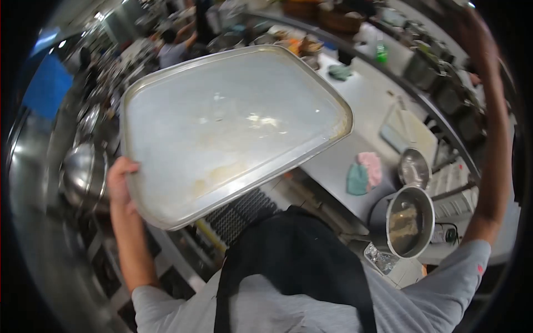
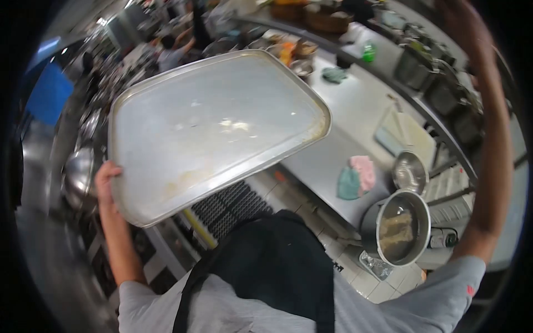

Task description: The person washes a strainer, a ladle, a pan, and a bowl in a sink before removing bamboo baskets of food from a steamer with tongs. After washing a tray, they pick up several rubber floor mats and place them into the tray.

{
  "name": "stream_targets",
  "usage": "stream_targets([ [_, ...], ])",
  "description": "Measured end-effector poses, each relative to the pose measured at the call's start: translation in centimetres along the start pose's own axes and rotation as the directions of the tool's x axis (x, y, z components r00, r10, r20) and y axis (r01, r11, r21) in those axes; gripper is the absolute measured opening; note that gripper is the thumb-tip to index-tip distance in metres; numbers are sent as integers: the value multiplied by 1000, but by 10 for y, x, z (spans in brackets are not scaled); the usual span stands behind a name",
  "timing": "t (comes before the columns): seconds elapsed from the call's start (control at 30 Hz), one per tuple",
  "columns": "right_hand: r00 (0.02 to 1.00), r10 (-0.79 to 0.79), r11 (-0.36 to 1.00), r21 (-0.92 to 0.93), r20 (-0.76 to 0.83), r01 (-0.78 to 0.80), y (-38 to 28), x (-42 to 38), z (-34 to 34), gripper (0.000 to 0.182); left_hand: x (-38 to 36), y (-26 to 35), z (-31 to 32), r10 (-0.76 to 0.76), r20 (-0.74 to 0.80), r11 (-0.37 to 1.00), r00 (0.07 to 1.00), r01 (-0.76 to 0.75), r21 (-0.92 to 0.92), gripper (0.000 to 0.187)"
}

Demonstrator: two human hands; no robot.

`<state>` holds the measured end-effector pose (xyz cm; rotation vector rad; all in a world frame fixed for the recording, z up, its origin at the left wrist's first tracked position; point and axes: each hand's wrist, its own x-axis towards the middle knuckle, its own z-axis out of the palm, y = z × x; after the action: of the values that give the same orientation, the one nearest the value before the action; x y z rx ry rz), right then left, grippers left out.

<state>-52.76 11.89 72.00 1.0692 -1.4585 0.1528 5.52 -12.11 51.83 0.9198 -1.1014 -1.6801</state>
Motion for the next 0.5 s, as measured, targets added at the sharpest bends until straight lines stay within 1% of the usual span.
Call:
stream_targets([
  [0.03, 1000, -26, 1000, -16, -14, 26, -4, -1, -4, 42, 3, -24, -22, -36, 11, 997, 999, 37, -72, 7],
  [0.07, 998, -59, 998, -32, -39, 57, -9, 1, -7, 45, -3, -35, -20, -109, 28, 992, 994, 110, -63, 13],
  [0.1, 994, -87, 995, -44, -64, 85, -13, 2, -11, 47, -4, -53, -29, -63, 20, 998, 998, 63, -20, 20],
  [0.13, 987, -126, 991, -64, -101, 120, -16, 7, -12, 50, -7, -62, -24, -62, 37, 998, 997, 61, 35, 21],
  [0.2, 959, -185, 983, -43, -214, 180, -21, 18, -9, 55, -10, -78, -19, -97, 29, 994, 995, 96, 43, 39],
  [0.23, 918, -235, 970, -17, -321, 242, -21, 21, -5, 55, -11, -83, -24, -109, 25, 993, 994, 108, 52, 42],
  [0.3, 844, -278, 942, 41, -458, 333, -28, 23, 2, 54, -8, -92, -34, -134, 31, 989, 991, 131, 76, 48],
  [0.37, 804, -283, 911, 116, -522, 395, -44, 21, 1, 54, -5, -98, -48, -141, 42, 984, 989, 135, 119, 49],
  [0.43, 829, -155, 858, 342, -538, 382, -67, 12, -1, 56, -8, -98, -50, -143, 31, 981, 989, 138, 137, 49],
  [0.47, 868, -33, 788, 522, -495, 327, -87, 0, -3, 57, -12, -95, -46, -142, 12, 981, 990, 139, 134, 49],
  [0.5, 931, 78, 752, 634, -356, 179, -104, -20, -3, 49, -15, -94, -45, -143, -6, 981, 990, 142, 131, 48],
])
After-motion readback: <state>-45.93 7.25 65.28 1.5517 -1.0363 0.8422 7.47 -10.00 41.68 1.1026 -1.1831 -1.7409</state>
